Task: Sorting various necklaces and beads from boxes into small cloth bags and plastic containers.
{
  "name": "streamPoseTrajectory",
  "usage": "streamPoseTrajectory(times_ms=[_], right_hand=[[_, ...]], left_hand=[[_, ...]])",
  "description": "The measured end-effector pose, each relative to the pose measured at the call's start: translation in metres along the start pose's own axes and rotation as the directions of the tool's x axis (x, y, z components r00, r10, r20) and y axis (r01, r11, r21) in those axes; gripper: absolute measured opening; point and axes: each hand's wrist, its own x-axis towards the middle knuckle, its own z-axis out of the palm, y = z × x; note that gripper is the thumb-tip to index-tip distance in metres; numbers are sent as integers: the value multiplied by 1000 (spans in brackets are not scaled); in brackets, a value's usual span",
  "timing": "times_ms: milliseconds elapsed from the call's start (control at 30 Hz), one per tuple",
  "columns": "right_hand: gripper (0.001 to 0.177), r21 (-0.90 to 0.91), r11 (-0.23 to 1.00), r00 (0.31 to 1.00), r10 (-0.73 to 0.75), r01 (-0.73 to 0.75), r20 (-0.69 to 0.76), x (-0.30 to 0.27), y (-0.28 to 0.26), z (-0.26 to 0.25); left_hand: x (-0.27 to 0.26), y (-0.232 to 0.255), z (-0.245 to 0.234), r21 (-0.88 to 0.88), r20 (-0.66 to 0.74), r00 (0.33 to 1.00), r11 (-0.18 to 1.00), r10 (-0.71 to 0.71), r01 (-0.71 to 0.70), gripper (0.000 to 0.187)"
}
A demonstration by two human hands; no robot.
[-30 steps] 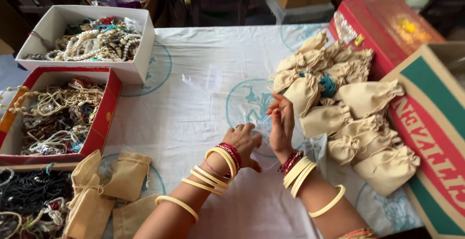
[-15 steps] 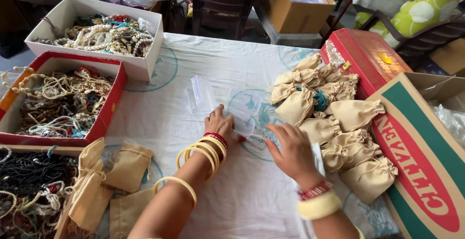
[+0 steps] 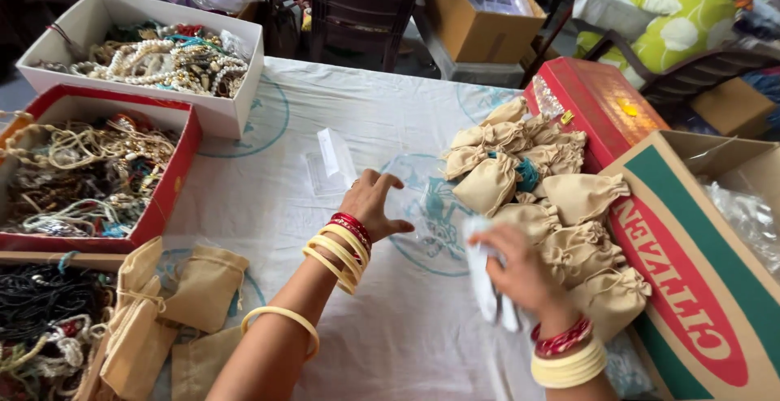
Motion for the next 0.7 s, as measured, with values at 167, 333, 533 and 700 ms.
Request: streamPoseTrajectory(times_ms=[167, 333, 533, 700], right_hand=[[34, 282, 922, 871, -104, 266, -480, 60, -61, -30], [42, 177, 845, 566, -168, 504, -807, 93, -73, 0], [67, 951, 185, 968, -78, 250, -239, 98, -94, 11], [61, 9, 847, 766, -475, 531, -433, 102, -88, -23]], left_hand=[[-4, 11, -9, -498, -61, 993, 859, 100, -117, 83], [-17, 19, -15, -982, -111, 984, 140, 139, -130, 62], [-27, 45, -29, -909, -398, 912, -178, 100, -378, 55], [-16, 102, -69, -900, -423, 886, 25, 189, -435, 66]])
